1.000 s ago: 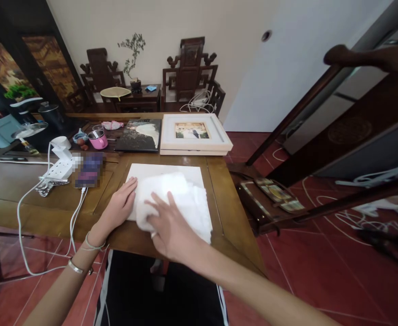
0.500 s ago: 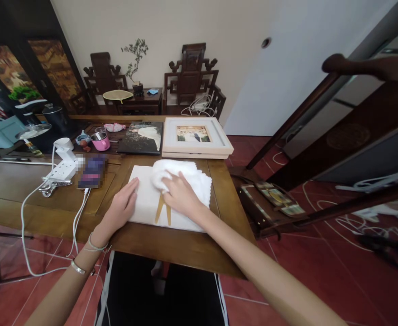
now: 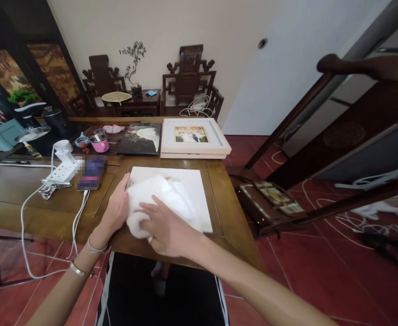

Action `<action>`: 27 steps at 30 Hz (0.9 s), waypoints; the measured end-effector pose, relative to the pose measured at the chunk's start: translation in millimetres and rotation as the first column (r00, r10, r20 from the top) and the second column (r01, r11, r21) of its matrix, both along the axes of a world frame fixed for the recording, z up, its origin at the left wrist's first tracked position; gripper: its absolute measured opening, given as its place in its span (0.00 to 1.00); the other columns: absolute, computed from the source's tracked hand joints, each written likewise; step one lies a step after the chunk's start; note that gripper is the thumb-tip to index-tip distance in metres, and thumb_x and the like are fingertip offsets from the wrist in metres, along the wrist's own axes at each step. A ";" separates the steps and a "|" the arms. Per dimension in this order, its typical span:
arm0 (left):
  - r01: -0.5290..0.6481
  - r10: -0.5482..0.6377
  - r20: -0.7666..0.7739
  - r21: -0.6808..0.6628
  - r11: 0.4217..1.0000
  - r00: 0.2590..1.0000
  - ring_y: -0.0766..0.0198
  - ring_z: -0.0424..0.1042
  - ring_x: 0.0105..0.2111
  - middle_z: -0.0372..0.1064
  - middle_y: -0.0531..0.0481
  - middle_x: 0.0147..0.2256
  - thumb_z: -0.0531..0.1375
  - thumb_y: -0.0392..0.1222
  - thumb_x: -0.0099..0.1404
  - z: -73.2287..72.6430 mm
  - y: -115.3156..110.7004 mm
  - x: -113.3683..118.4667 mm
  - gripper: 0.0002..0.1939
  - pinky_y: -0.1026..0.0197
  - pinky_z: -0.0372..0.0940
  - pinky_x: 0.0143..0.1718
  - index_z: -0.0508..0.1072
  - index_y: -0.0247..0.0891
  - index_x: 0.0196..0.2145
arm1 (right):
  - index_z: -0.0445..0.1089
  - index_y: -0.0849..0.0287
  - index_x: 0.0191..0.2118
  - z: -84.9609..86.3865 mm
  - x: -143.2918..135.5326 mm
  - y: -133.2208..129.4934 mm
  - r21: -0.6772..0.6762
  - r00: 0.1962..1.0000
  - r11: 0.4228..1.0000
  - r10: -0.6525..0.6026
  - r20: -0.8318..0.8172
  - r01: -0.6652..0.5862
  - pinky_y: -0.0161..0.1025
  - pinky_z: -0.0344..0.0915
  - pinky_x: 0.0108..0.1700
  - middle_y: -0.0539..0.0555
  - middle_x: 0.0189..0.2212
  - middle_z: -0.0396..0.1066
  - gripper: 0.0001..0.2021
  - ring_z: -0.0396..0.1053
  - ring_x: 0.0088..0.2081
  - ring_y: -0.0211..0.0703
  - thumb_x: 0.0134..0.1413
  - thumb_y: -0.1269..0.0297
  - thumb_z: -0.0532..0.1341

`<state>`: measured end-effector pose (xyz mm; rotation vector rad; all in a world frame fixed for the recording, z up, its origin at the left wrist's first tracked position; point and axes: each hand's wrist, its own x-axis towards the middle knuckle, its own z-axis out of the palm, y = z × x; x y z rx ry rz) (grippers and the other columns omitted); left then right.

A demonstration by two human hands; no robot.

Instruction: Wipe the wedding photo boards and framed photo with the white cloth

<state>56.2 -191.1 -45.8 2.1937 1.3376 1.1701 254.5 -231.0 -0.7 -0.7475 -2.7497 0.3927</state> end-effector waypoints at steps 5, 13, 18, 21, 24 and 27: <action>-0.125 0.120 -0.117 -0.038 0.991 0.986 0.50 0.45 0.66 0.50 0.33 0.64 0.47 0.44 0.70 -8.6 4.2 2.6 0.24 0.43 0.45 0.65 0.59 0.30 0.60 | 0.67 0.57 0.28 7.5 60.4 -24.7 -0.086 0.992 0.994 -0.077 -0.099 0.069 0.56 0.42 0.66 0.59 0.54 0.69 0.13 0.59 0.60 0.48 0.39 0.79 0.51; -0.311 0.303 -0.122 -0.060 0.948 0.945 0.43 0.42 0.66 0.53 0.29 0.62 0.53 0.45 0.66 -25.0 9.9 0.4 0.22 0.35 0.42 0.63 0.65 0.30 0.53 | 0.64 0.52 0.25 -33.5 120.9 -0.2 -0.195 0.824 0.865 -0.501 -0.264 0.463 0.61 0.60 0.55 0.53 0.34 0.77 0.10 0.73 0.40 0.55 0.55 0.65 0.52; -0.255 0.294 0.044 -0.388 0.886 0.955 0.44 0.37 0.67 0.51 0.36 0.64 0.57 0.49 0.63 -19.4 24.4 -10.7 0.18 0.33 0.36 0.63 0.71 0.37 0.48 | 0.63 0.53 0.26 -36.2 116.7 0.7 -0.188 0.828 0.875 -0.484 -0.283 0.447 0.60 0.60 0.55 0.52 0.40 0.77 0.09 0.71 0.31 0.49 0.56 0.65 0.51; -0.156 0.299 0.214 -0.507 0.848 0.930 0.43 0.39 0.67 0.53 0.39 0.64 0.57 0.50 0.63 -3.3 19.8 -13.3 0.20 0.34 0.43 0.62 0.71 0.39 0.50 | 0.66 0.54 0.28 -38.3 115.6 1.6 -0.167 0.839 0.886 -0.463 -0.287 0.432 0.61 0.56 0.58 0.54 0.44 0.76 0.09 0.73 0.37 0.50 0.56 0.67 0.51; 0.107 0.183 0.447 -0.549 0.829 0.876 0.47 0.64 0.57 0.65 0.42 0.57 0.53 0.51 0.67 18.3 1.5 -8.0 0.25 0.45 0.63 0.55 0.62 0.39 0.59 | 0.68 0.55 0.31 -40.2 112.4 0.7 -0.105 0.832 0.886 -0.460 -0.311 0.451 0.61 0.49 0.63 0.55 0.47 0.74 0.08 0.69 0.50 0.52 0.54 0.68 0.52; 0.188 0.192 0.547 -0.563 0.805 0.815 0.52 0.69 0.54 0.66 0.45 0.57 0.48 0.51 0.70 38.3 -23.9 2.6 0.27 0.51 0.66 0.53 0.55 0.40 0.63 | 0.69 0.55 0.31 -33.4 96.1 -9.9 0.013 0.808 0.876 -0.438 -0.395 0.482 0.61 0.46 0.64 0.58 0.54 0.69 0.09 0.60 0.60 0.53 0.52 0.71 0.52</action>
